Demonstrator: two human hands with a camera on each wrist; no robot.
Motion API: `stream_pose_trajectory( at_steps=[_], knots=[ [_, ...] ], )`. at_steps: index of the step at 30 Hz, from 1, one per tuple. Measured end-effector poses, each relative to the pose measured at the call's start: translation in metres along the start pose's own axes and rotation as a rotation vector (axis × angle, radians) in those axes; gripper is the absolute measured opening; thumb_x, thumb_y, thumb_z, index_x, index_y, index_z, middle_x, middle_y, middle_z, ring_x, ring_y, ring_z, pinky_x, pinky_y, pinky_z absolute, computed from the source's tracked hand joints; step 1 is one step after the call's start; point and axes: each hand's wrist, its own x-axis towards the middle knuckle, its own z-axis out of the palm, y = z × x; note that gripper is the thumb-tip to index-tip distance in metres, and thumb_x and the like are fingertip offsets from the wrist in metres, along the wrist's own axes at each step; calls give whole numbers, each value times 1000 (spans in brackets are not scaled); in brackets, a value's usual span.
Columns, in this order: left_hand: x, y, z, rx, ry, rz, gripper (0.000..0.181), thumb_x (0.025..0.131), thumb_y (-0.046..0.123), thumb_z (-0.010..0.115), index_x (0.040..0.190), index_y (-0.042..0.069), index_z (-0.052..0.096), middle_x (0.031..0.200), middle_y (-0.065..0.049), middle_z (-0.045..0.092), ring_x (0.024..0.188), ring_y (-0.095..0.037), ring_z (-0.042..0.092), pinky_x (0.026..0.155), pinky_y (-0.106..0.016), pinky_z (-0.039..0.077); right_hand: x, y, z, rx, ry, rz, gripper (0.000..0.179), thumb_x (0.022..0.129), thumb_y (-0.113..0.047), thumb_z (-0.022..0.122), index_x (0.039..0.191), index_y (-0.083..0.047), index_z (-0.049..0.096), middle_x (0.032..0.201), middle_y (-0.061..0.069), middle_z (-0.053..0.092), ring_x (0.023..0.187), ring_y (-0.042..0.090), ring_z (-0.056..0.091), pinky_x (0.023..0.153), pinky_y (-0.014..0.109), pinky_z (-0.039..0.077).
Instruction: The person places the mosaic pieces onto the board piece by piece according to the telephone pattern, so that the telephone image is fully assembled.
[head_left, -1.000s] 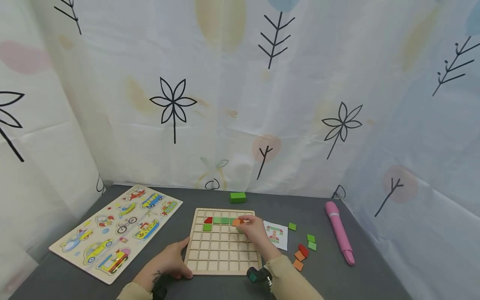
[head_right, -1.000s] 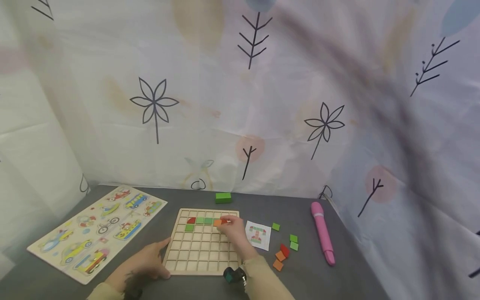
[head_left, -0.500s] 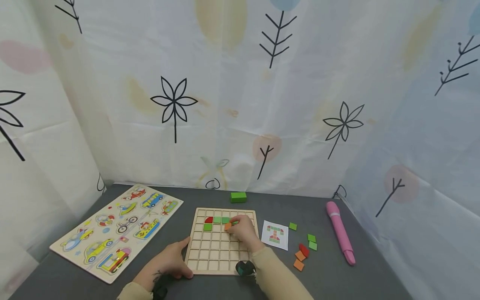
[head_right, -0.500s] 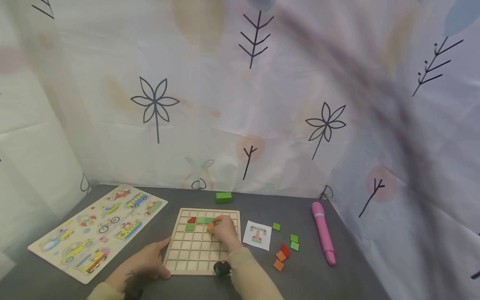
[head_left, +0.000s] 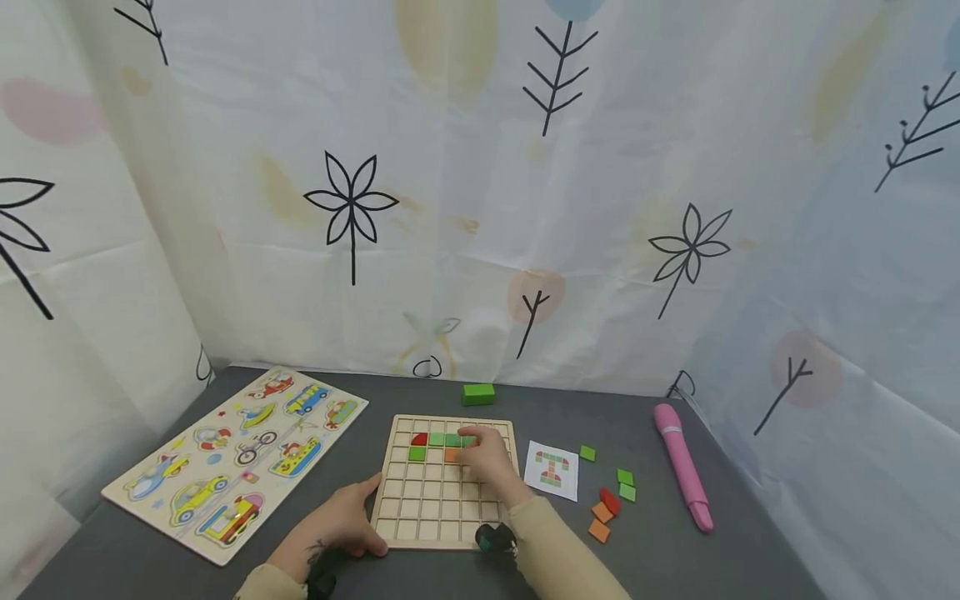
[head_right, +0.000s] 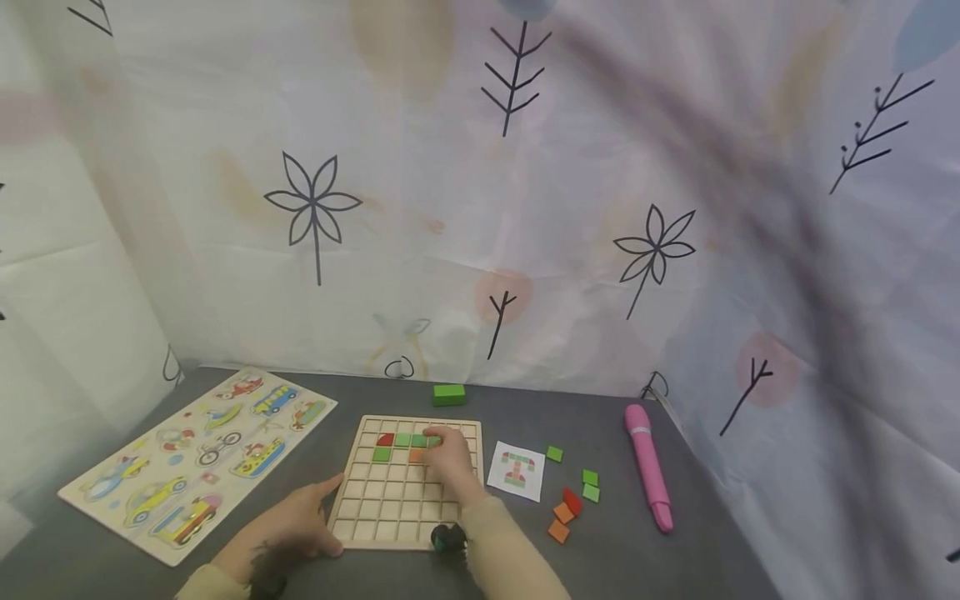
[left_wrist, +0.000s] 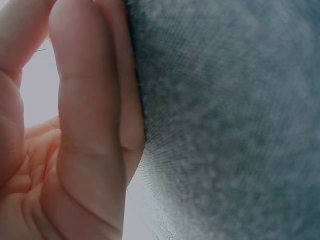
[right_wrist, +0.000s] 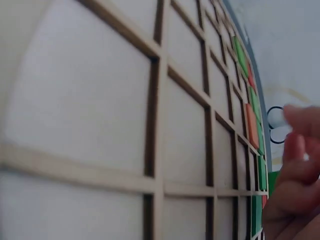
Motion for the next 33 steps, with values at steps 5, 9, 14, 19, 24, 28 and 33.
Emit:
stream_pose_trajectory(
  at_steps=[5, 9, 14, 19, 24, 28, 33],
  knots=[
    [1, -1, -1, -4, 1, -1, 113, 50, 9, 89, 143, -3, 26, 85, -14, 57, 50, -18, 57, 49, -30, 49, -15, 2, -19, 203, -8, -35, 51, 81, -7, 68, 128, 1, 51, 74, 3, 55, 57, 10, 42, 52, 24, 37],
    [1, -2, -1, 5, 1, -1, 114, 50, 9, 89, 144, -3, 25, 73, -12, 53, 48, -17, 57, 48, -30, 48, -35, 8, -42, 274, 4, -12, 51, 80, -5, 67, 127, 3, 50, 74, 0, 56, 48, 6, 34, 45, 21, 30],
    [2, -1, 0, 12, -3, -9, 114, 51, 10, 89, 144, -3, 25, 73, -11, 54, 49, -17, 57, 48, -29, 48, -62, 24, -75, 249, 88, 61, 50, 77, -3, 68, 124, 5, 51, 71, -2, 55, 42, 6, 28, 40, 21, 24],
    [2, -1, 0, 17, -7, -23, 113, 51, 10, 89, 144, -3, 26, 79, -11, 55, 51, -18, 58, 49, -30, 49, -90, 43, -105, 192, 211, 165, 47, 71, 1, 70, 115, 7, 56, 65, -2, 54, 42, 6, 27, 39, 20, 23],
    [1, 0, 0, 32, 5, -30, 114, 50, 11, 89, 144, -3, 25, 72, -10, 56, 50, -17, 57, 48, -29, 48, -117, 62, -130, 109, 273, 254, 43, 68, 3, 71, 109, 9, 58, 61, -1, 51, 48, 8, 38, 43, 21, 32],
    [1, 0, 0, 38, 11, -25, 114, 50, 12, 89, 143, -4, 25, 66, -10, 56, 48, -17, 57, 48, -29, 47, -129, 72, -144, 12, 279, 338, 40, 66, 1, 73, 103, 8, 61, 61, 1, 47, 56, 12, 43, 51, 25, 35],
    [2, 0, 1, 35, 6, -23, 114, 50, 11, 89, 143, -4, 25, 66, -10, 55, 49, -17, 57, 48, -29, 48, -132, 82, -151, -66, 250, 447, 35, 64, -3, 76, 96, 3, 63, 71, 2, 52, 62, 15, 43, 55, 28, 33]
  ],
)
